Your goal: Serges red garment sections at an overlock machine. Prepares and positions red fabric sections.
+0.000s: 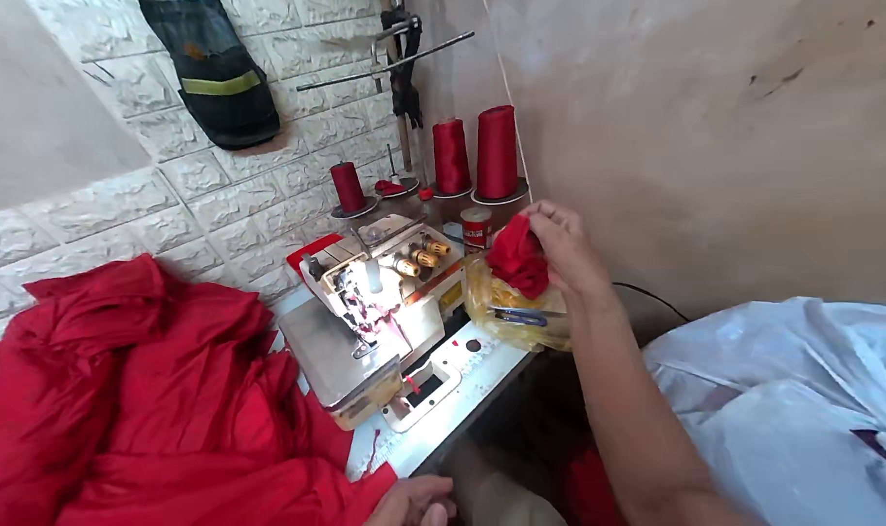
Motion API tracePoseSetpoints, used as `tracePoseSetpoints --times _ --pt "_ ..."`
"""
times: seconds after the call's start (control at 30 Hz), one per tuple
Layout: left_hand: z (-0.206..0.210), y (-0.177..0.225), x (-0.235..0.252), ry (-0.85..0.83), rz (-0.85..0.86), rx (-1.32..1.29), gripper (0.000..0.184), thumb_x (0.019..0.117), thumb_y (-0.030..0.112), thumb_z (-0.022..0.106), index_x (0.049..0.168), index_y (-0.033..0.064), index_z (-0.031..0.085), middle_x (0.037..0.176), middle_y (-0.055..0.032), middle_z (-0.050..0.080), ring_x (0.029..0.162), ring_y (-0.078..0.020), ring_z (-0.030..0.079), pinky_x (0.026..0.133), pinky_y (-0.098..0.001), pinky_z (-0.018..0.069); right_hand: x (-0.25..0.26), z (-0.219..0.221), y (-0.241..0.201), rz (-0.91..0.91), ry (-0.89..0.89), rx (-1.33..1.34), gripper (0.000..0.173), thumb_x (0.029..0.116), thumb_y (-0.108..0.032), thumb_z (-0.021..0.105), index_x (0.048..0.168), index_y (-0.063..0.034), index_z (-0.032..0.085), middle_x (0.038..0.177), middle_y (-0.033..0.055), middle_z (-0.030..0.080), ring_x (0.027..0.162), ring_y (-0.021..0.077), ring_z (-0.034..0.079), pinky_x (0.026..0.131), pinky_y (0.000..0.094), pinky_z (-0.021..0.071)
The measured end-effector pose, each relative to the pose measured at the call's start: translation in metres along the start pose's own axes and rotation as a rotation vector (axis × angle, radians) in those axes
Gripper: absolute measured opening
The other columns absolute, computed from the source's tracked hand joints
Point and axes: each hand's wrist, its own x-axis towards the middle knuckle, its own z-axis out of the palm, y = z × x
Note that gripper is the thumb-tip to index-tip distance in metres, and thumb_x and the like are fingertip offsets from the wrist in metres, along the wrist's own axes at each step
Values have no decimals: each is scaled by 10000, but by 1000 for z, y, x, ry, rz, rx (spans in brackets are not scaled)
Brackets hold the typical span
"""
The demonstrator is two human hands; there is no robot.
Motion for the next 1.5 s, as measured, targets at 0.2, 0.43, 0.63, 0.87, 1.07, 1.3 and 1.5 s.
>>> tracePoseSetpoints --times 0.2,0.43,0.63,0.87,1.07,1.3,1.5 --pt "25 -11 14 269 -43 -37 426 984 106 629 1372 -39 531 1193 -70 694 1017 -104 690 829 -278 593 -94 44 -25 129 -488 273 209 977 -81 461 938 -103 664 799 -1 714 710 54 672 648 216 562" --pt "25 -40 14 653 436 689 510 912 377 771 1279 130 518 1335 -85 573 1289 -164 533 1074 -326 445 -166 94 -18 162 -660 341 158 987 -69 529 955 -90 682 778 -36 711 703 38 682 673 211 584" --pt "10 -39 2 747 250 678 204 961 179 691 1069 7 712 1203 -162 664 1154 -201 612 974 -316 501 -187 105 -8 282 -703 464 189 992 -43 517 946 -86 695 839 -24 724 760 42 691 718 215 594" --pt "5 -31 -5 670 40 9 176 980 63 631 1106 -51 678 969 -56 724 840 -90 696 755 -245 600 -199 112 -7 327 -617 655 186 1009 -61 541 981 -96 722 883 14 736 794 72 709 765 241 609" --pt "-18 -16 -4 608 63 -299 136 1006 41 535 1012 38 671 884 7 702 815 -48 666 772 -244 573 -197 112 15 127 -803 707 203 1019 -216 515 1005 -187 716 1003 -30 733 989 94 698 916 302 575" --pt "-39 15 -8 282 -37 494 191 1001 182 613 996 33 732 863 9 686 771 9 618 733 -166 525 -193 117 -3 -117 -1050 388 333 1031 -326 581 1132 -31 696 988 -34 720 914 -16 642 841 193 530" --pt "-40 6 -7 320 -72 237 289 977 333 666 1036 51 687 870 60 672 757 17 623 651 -166 526 -201 117 -19 63 -930 482 71 965 -107 678 976 -36 683 791 -82 687 696 -53 621 650 128 533"
